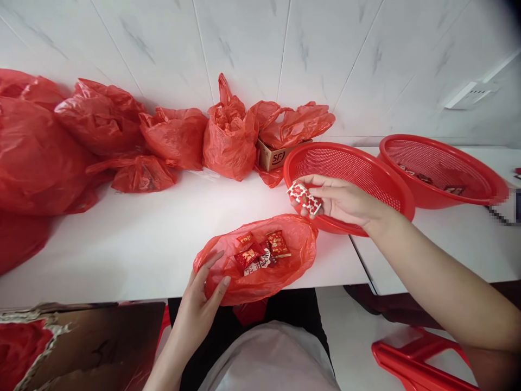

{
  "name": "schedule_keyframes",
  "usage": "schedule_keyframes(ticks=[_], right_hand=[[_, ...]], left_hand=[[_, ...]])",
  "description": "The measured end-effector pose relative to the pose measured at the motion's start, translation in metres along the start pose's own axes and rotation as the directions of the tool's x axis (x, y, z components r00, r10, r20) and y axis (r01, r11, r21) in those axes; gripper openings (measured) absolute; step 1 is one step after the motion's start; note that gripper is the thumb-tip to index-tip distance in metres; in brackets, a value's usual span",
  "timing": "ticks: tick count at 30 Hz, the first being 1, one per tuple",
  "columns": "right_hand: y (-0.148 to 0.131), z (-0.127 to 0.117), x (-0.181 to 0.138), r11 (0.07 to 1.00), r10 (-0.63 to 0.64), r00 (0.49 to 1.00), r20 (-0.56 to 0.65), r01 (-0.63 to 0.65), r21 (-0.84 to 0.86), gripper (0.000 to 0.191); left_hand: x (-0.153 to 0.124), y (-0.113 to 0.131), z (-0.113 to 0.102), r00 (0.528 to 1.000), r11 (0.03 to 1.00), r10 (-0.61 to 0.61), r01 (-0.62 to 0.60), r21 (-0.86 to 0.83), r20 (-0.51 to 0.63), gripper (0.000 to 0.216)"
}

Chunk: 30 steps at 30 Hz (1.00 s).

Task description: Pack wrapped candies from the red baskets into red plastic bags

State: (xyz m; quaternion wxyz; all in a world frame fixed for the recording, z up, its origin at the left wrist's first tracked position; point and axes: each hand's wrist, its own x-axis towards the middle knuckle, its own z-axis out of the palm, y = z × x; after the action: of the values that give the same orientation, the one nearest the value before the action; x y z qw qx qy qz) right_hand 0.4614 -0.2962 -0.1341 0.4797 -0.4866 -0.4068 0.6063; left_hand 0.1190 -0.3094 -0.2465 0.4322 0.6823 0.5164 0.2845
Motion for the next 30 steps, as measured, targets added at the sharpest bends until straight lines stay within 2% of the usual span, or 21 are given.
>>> schedule_keyframes(ticks=[4,9,16,18,21,23,25,28,30], right_hand=[[0.013,0.022,-0.009,0.998,0.015,0.998,0.057,-0.019,0.058,0.022],[0.025,0.029,-0.008,0.998,0.056,0.991,0.120,-0.058,0.008,0.026],[0.033,0.040,-0.006,0.999,0.034,0.991,0.132,-0.030,-0.035,0.031],[0.036,0.042,-0.005,0.996,0.009,0.992,0.124,0.002,-0.092,0.036],[0.045,0.047,-0.003,0.970,-0.102,0.990,0.095,0.120,-0.210,0.034],[0.055,0.056,-0.001,0.926,-0.189,0.979,0.078,0.204,-0.318,0.027],[0.065,0.066,-0.002,0.841,-0.257,0.964,0.074,0.261,-0.474,0.023],[0.077,0.077,-0.005,0.674,-0.260,0.954,0.148,0.289,-0.680,0.030],[0.081,0.074,-0.010,0.604,-0.289,0.945,0.152,0.304,-0.736,0.038]], left_hand=[[0.000,-0.001,0.000,0.999,0.999,0.042,-0.043,0.003,0.028,0.048],[-0.003,0.001,0.000,0.999,0.999,0.040,-0.040,-0.027,0.015,0.046],[0.003,-0.005,-0.003,0.998,0.999,0.046,-0.045,-0.012,0.046,0.047],[0.004,-0.005,-0.004,0.998,0.999,0.048,-0.047,-0.014,0.045,0.047],[0.006,-0.006,-0.006,0.998,0.999,0.049,-0.048,-0.011,0.043,0.046],[0.007,-0.007,-0.006,0.998,0.999,0.052,-0.052,-0.005,0.041,0.046],[0.008,-0.007,-0.007,0.998,0.998,0.055,-0.055,-0.011,0.038,0.046],[0.010,-0.005,-0.009,0.998,0.998,0.058,-0.057,-0.037,0.039,0.044],[0.012,-0.003,-0.011,0.998,0.998,0.056,-0.055,-0.039,0.028,0.043]])
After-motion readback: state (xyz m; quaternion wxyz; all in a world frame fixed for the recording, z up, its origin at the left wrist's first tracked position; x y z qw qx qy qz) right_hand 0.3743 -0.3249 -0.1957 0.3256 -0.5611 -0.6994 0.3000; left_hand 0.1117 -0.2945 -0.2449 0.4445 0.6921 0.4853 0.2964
